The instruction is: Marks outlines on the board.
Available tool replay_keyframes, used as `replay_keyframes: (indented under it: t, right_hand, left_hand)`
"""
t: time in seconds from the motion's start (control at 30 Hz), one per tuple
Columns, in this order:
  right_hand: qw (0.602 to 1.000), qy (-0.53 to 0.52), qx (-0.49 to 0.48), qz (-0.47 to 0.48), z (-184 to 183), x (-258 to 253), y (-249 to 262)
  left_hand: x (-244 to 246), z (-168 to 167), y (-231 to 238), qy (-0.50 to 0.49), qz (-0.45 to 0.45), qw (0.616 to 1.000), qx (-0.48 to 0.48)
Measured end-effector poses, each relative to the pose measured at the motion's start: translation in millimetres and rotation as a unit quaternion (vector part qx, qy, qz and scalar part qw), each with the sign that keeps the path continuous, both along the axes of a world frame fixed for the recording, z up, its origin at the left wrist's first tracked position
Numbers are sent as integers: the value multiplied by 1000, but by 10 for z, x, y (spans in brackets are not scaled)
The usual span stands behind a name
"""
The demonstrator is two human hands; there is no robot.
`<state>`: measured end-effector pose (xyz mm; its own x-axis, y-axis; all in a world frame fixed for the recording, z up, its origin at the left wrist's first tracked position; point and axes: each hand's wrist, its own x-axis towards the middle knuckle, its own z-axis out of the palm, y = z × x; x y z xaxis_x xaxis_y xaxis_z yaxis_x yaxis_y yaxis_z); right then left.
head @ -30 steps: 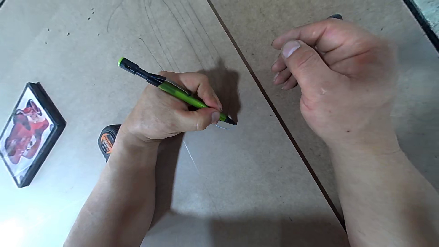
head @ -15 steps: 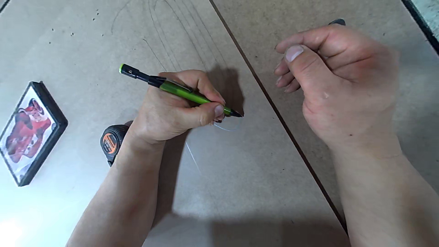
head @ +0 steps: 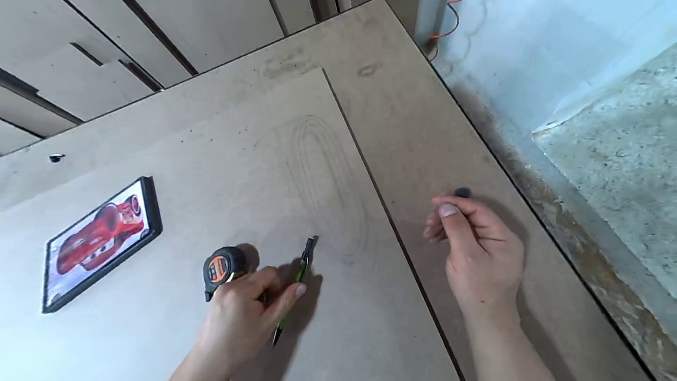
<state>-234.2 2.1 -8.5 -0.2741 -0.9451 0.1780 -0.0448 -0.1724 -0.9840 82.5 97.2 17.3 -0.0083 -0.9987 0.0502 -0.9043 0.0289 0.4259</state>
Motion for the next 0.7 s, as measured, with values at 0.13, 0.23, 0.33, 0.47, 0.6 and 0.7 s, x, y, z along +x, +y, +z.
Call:
replay_keyframes:
  t: [0.13,0.23,0.33,0.47,0.6,0.7]
  right_hand:
    - [992,-49,-38,-107,-11,-179,-50]
    - [983,-101,-40,-147,-29,-257,-111]
    - [984,-103,-38,-143,-15,-252,-121]
    - [984,-118,-34,-132,-27,-280,-143]
    - [998,5,18,-55,-32,-311,-143]
    - [978,204,25,47,-30,-207,-110]
  left_hand:
    - [-690,246,-526,15,-86,994,-73]
    - [-1636,248,-1225,29,-186,979,-78]
    - [-2310,95,-1633,-27,-244,969,21]
    - [-2377,1,-1651,3,-272,962,-1]
    - [-1648,231,-1291,154,-167,974,-24]
    - [-1101,313,-963,226,-49,971,69]
